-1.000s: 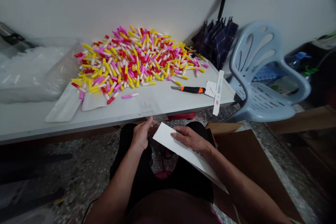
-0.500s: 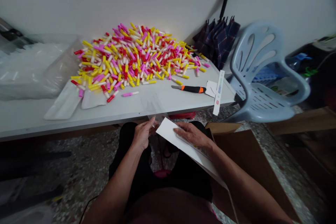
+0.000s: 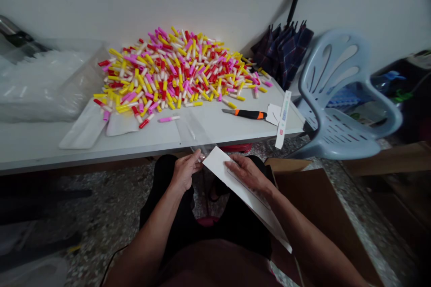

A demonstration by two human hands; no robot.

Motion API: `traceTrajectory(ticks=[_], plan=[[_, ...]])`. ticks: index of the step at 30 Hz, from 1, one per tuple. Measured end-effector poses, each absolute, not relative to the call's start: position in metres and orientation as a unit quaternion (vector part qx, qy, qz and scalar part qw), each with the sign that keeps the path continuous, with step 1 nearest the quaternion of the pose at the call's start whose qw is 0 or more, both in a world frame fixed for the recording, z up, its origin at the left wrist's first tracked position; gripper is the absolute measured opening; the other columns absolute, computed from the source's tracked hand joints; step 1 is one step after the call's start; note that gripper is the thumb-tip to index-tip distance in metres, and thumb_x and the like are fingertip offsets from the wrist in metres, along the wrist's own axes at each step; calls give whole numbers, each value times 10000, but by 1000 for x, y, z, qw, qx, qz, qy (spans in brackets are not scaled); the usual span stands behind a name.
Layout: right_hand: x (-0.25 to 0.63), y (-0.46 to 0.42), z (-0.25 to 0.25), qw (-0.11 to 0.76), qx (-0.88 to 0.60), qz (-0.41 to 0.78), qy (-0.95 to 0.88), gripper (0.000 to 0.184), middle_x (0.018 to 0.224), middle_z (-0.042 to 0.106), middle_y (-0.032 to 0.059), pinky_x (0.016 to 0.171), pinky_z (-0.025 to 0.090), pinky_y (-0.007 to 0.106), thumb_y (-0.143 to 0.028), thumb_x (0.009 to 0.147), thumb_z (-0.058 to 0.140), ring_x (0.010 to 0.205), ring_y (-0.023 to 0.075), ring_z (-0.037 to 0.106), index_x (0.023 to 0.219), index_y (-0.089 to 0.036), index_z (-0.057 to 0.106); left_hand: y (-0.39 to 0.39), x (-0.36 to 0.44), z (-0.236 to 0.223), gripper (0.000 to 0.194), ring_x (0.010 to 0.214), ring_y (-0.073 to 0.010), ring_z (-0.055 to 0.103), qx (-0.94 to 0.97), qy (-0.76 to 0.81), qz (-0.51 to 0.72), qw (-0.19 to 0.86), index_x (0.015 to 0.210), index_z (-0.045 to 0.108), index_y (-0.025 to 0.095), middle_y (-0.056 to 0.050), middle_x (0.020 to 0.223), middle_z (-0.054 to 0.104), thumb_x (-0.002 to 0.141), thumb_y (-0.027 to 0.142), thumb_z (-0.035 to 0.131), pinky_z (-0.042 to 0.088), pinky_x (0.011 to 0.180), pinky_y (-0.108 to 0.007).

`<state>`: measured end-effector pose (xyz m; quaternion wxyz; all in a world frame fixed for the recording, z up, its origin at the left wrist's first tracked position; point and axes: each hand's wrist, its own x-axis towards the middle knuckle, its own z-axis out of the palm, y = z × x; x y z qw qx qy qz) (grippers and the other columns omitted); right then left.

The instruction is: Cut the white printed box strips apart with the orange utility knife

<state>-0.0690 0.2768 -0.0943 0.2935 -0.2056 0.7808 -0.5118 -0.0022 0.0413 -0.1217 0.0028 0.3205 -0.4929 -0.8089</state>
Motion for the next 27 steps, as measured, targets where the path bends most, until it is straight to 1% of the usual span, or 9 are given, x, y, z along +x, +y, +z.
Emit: traceTrajectory(ticks=[3, 6, 9, 12, 17, 22, 27], plan=[[-67, 274, -96, 294, -186, -541, 766, 429, 904, 670, 36, 648, 430, 265, -603, 973, 625, 771, 164, 566, 1046, -187, 701, 43, -2, -120, 621, 698, -183, 717, 323, -489, -810, 6, 839, 796, 111, -116, 859, 780, 558, 641, 954, 559, 723, -309], [-65, 272, -98, 319, -154, -588, 727, 457, 858, 661, 24, 622, 422, 262, -620, 929, 675, 704, 144, 548, 1038, -177, 688, 45, -2, -116, 615, 700, -188, 721, 324, -477, -817, 16, 834, 786, 107, -124, 877, 782, 544, 618, 969, 567, 729, -322], [-64, 269, -99, 340, -125, -609, 706, 473, 808, 655, 17, 590, 404, 264, -633, 887, 714, 650, 135, 530, 1011, -178, 684, 46, -2, -114, 615, 704, -193, 725, 325, -471, -820, 20, 828, 782, 106, -130, 881, 783, 535, 611, 976, 570, 721, -322], [-63, 268, -99, 343, -117, -613, 702, 456, 820, 674, 29, 597, 413, 277, -618, 880, 724, 654, 143, 541, 1012, -182, 693, 47, -3, -113, 601, 721, -193, 725, 328, -471, -818, 30, 818, 785, 106, -128, 880, 781, 533, 598, 979, 574, 724, -320], [-63, 267, -99, 347, -119, -612, 700, 472, 819, 684, 31, 594, 432, 280, -632, 874, 731, 653, 144, 555, 1018, -184, 695, 46, -3, -115, 518, 722, -183, 707, 325, -479, -815, 39, 794, 777, 120, -106, 858, 766, 567, 542, 972, 577, 723, -327], [-65, 267, -101, 348, -127, -612, 698, 470, 799, 674, 24, 584, 421, 268, -632, 885, 724, 644, 134, 554, 1000, -178, 689, 45, -3, -116, 553, 710, -173, 696, 327, -482, -812, 45, 771, 761, 121, -89, 820, 753, 536, 573, 977, 563, 702, -303], [-65, 267, -102, 354, -118, -616, 694, 493, 793, 667, 11, 584, 414, 266, -645, 868, 733, 637, 130, 547, 1018, -177, 689, 44, -3, -115, 549, 700, -180, 702, 315, -494, -809, 41, 757, 753, 115, -87, 806, 746, 569, 586, 961, 563, 711, -306]])
